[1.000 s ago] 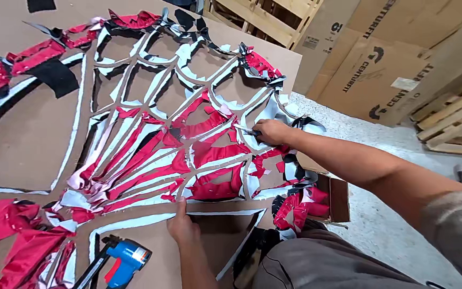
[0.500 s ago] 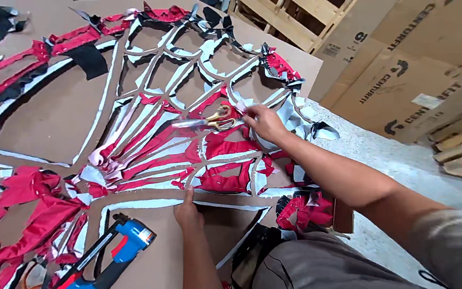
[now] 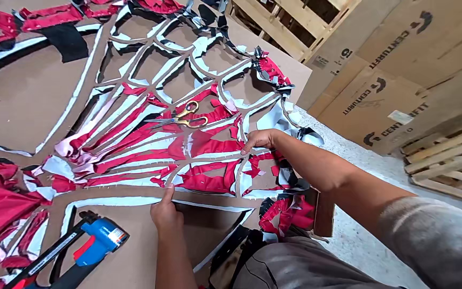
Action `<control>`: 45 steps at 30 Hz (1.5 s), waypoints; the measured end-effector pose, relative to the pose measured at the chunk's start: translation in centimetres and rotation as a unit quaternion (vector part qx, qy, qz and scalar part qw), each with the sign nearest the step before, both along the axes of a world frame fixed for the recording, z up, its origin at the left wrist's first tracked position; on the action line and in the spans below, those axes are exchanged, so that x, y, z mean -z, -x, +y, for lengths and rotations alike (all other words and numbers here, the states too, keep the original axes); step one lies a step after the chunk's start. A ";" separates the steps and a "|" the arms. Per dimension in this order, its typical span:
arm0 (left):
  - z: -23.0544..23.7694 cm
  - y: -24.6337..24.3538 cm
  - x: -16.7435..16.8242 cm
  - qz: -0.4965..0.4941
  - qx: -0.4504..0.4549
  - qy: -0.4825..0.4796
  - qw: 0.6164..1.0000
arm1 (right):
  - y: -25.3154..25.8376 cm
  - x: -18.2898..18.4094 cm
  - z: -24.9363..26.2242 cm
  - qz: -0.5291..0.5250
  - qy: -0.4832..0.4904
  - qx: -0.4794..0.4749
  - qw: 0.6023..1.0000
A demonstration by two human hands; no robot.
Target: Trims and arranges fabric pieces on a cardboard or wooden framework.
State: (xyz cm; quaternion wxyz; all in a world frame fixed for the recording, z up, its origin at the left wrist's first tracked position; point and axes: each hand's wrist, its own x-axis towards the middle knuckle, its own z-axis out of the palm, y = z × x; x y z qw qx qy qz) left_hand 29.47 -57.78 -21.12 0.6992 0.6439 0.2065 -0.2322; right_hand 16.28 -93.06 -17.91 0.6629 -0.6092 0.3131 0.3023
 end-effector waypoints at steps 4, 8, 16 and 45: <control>-0.1 0.0 0.0 0.010 -0.009 0.012 1.000 | -0.1 -0.3 0.4 -0.013 -0.018 -0.020 1.000; 0.0 -0.4 0.1 0.016 -0.004 0.012 1.000 | 0.3 -0.4 0.2 -0.046 -0.030 -0.045 0.997; 0.5 -0.9 0.3 0.025 0.011 0.000 1.000 | 0.4 0.7 0.1 -0.050 -0.041 -0.025 0.998; -5.2 12.4 -2.5 0.229 0.105 0.029 0.967 | 0.5 -2.4 2.4 -0.013 0.181 -0.062 0.982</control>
